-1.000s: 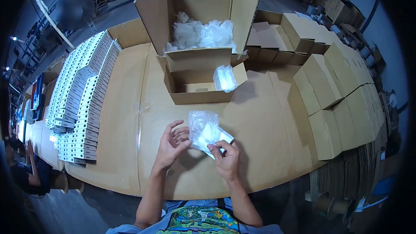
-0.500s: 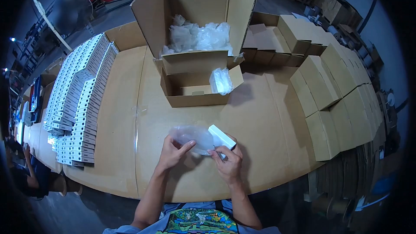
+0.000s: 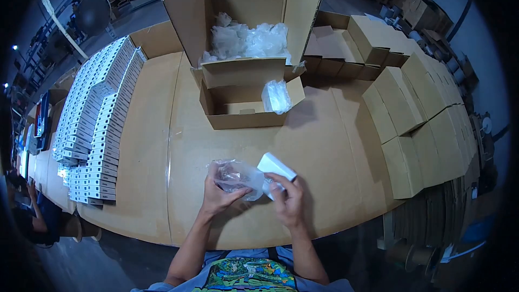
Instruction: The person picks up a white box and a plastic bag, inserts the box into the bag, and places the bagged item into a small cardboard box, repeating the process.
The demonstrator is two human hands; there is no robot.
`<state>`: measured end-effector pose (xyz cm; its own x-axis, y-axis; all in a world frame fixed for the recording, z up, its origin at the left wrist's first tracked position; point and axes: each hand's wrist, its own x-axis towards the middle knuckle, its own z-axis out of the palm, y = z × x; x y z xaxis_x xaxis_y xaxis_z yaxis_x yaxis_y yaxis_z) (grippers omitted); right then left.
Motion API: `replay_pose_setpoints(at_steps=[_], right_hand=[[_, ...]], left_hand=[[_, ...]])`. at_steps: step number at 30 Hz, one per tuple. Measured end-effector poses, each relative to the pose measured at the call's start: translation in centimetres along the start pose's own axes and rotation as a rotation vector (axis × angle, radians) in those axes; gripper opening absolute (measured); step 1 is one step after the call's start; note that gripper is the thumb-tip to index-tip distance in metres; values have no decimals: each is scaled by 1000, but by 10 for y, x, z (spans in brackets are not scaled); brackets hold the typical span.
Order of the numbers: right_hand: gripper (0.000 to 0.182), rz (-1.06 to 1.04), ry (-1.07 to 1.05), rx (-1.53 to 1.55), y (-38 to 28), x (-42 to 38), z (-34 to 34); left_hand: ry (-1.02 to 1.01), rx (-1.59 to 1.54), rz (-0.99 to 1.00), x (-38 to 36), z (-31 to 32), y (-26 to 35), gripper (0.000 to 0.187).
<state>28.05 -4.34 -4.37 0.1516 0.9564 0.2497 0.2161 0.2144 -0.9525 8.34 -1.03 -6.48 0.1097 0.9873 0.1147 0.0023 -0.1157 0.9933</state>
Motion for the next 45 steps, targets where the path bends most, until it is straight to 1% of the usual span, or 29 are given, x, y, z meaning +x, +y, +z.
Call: replay_pose_setpoints(at_steps=[1, 2, 3, 4, 6, 9, 12, 13, 16, 17, 18, 21, 25, 29, 32, 35, 37, 39, 40, 43, 45], right_hand=[[30, -31, -1, -44, -3, 7, -11], [34, -3, 47, -77, -12, 16, -18], [34, 30, 91, -27, -15, 23, -26], [40, -58, 131, -6, -18, 34, -29], [52, -172, 144, 242, -45, 49, -26], [55, -272, 43, 389, -58, 61, -15], [48, -238, 9, 434, -62, 60, 10], [46, -201, -25, 506, -58, 59, 17], [41, -152, -139, 385, -43, 58, 21], [36, -132, -123, 366, -43, 58, 21], [35, -151, -109, 323, -43, 59, 20], [32, -193, -77, 203, -38, 62, 9], [31, -110, -141, 158, -39, 62, 6], [30, -134, -158, 40, -37, 62, 11], [29, -94, -64, 183, -30, 63, 18], [27, -71, -126, 203, -28, 62, 17], [26, -111, -159, 44, -29, 62, 17], [26, -169, -166, -89, -30, 63, 18], [25, -114, -168, -47, -28, 63, 19], [25, 24, -185, 50, -17, 63, 21], [25, 83, -212, 73, -13, 62, 21]], left_hand=[[2, -13, -22, -1, 0, 2, 69], [4, -26, -43, -2, 0, 5, 69], [6, -38, -62, -2, 1, 7, 69], [-5, -16, -67, -2, 0, 7, 69], [-25, 28, -77, -4, 0, 6, 68], [-36, 2, -70, -5, 5, 0, 70], [-57, 72, 5, -6, 4, -3, 77], [-58, 69, 10, -6, 4, -2, 77], [-51, 28, 1, -7, 3, 2, 77], [-44, -8, -18, -7, 2, 4, 77], [-36, -46, -37, -7, 2, 5, 77], [-69, 51, -56, -9, -6, -1, 75], [-80, -58, -55, -9, 1, -1, 72], [-78, -91, -47, -8, 4, -1, 71], [-71, -48, -70, -8, 1, 4, 69], [-70, -41, -111, -8, -2, -1, 67], [-62, -19, -119, -7, -2, 4, 67], [-65, -53, -90, -8, 0, 7, 58], [-66, -70, -77, -9, 1, 7, 54], [-44, -290, -161, -8, 0, -8, 34], [-13, -282, -168, -9, 0, -10, 31]])
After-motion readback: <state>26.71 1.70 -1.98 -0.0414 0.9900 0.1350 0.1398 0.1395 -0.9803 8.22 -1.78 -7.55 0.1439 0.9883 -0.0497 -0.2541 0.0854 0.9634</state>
